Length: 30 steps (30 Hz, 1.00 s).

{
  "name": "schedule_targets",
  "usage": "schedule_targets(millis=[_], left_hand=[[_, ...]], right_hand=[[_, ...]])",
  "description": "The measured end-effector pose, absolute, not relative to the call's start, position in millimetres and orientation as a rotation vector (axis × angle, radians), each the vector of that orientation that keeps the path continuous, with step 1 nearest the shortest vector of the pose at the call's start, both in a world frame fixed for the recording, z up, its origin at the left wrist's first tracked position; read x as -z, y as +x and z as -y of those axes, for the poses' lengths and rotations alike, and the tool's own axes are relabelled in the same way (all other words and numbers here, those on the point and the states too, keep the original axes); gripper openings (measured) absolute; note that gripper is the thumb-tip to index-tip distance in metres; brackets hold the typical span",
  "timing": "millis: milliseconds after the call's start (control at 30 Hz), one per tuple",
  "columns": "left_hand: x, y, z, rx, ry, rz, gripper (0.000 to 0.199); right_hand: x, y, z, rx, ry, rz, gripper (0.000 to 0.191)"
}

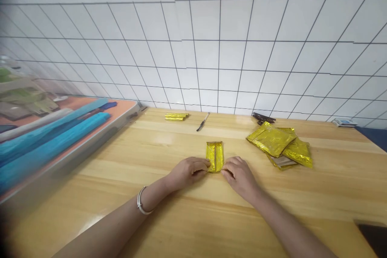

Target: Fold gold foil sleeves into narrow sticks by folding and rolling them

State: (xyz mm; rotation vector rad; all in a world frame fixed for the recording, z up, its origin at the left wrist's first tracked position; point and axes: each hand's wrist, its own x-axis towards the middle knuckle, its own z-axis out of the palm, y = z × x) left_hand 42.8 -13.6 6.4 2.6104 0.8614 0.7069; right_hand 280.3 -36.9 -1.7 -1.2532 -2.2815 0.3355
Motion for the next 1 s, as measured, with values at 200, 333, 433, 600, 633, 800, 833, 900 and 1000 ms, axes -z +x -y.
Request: schedule_targets(millis=[200,333,433,600,633,800,833,900,1000], left_hand=[[5,51,12,-0.816,2.442,-1.003,0.015],[9,54,10,-0.866,2.413,-1.078,0.016],[10,56,9,-0.88,2.414,-1.121,0.016],[9,58,10,-0.876,2.416,-1.193,0.015],[9,58,10,-0.875,2.412,-1.196,0.014],[8,59,11,-0.895,2.395,-1.229,0.013],[9,59,11,-0.896,2.398,-1.237,0.013],[9,59,11,-0.887,2.416,-1.246,0.012],[9,59,12,-0.852,2.463,-1.261,0.011]], right_hand=[[4,274,29,-0.375,-1.352,2.2,0.014],[3,272,29,-0.346,-1.382,2.212,0.016],[4,271,29,-0.295,-1.393,2.222,0.016],[6,270,28,-0.193,-1.44,2.239,0.016],[6,269,28,-0.183,-1.452,2.243,0.016],[2,266,31,-0.148,-1.49,2.239,0.014],[2,265,32,-0.147,-1.495,2.238,0.013],[2,264,32,-0.147,-1.507,2.233,0.013],[2,264,32,-0.146,-1.518,2.228,0.012]])
